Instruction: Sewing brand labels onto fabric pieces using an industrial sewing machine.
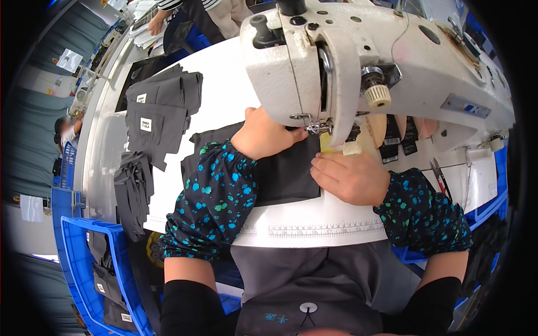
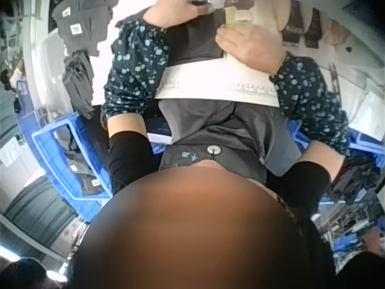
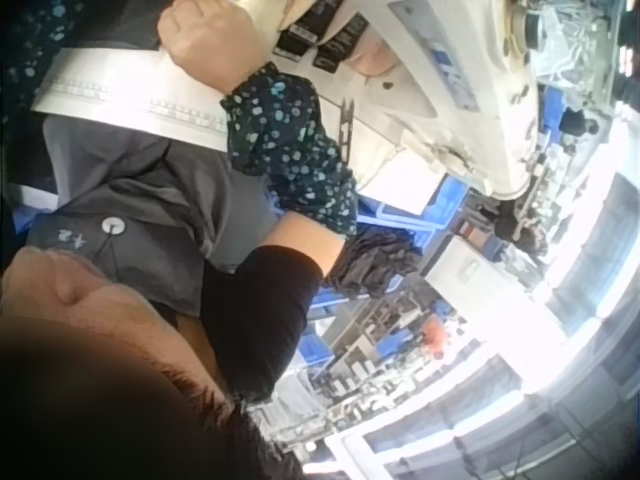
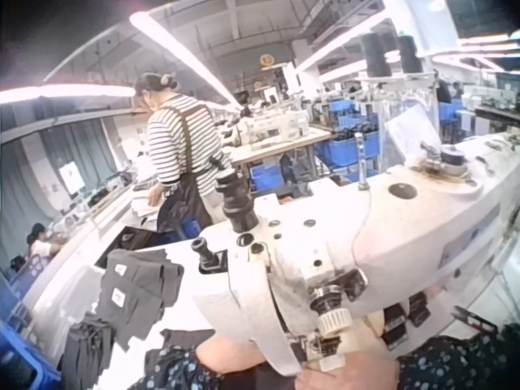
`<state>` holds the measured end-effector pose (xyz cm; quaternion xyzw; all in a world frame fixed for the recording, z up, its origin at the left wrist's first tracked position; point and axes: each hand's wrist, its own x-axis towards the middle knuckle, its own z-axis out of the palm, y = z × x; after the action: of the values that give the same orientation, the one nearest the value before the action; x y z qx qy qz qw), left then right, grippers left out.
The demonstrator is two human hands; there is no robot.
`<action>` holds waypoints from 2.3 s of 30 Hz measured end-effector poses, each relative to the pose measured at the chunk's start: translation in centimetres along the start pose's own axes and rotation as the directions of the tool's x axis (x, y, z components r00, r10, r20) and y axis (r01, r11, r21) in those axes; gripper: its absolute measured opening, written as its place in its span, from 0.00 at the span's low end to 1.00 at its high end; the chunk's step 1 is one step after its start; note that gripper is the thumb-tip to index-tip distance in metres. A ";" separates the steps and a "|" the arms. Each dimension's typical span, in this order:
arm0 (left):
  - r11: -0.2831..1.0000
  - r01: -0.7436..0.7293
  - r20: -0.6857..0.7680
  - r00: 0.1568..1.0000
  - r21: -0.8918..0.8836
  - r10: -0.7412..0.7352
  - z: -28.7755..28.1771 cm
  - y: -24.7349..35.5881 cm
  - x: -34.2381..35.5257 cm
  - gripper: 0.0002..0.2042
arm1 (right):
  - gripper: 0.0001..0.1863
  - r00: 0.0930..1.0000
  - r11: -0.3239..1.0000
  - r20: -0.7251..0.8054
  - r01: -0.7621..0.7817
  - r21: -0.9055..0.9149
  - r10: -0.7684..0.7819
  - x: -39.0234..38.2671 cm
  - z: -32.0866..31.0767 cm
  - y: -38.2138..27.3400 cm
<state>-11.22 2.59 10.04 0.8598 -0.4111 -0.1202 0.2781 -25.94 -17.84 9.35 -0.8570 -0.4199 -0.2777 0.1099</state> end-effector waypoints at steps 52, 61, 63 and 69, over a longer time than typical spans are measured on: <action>0.753 -0.447 -0.232 0.764 0.483 0.602 1.4 3.2 -4.1 0.09 | 0.11 0.981 0.981 -0.020 -0.194 0.001 0.194 -0.5 1.9 2.3; 0.784 -0.440 -0.103 0.842 0.438 0.530 0.8 3.6 -5.7 0.17 | 0.14 0.903 0.908 0.130 -0.417 0.039 0.409 -0.5 -0.2 0.1; 0.771 -0.441 -0.072 0.847 0.460 0.527 0.7 3.7 -5.9 0.19 | 0.15 0.881 0.883 0.156 -0.462 0.081 0.447 -0.7 -0.1 0.2; 0.769 -0.447 -0.049 0.850 0.457 0.524 0.6 3.8 -6.0 0.23 | 0.14 0.923 0.920 0.134 -0.375 0.110 0.361 -1.3 0.3 0.8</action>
<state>-17.67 5.08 11.58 0.7701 -0.6101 0.1248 0.1386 -25.82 -19.11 8.45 -0.9255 -0.2743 -0.1753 0.1938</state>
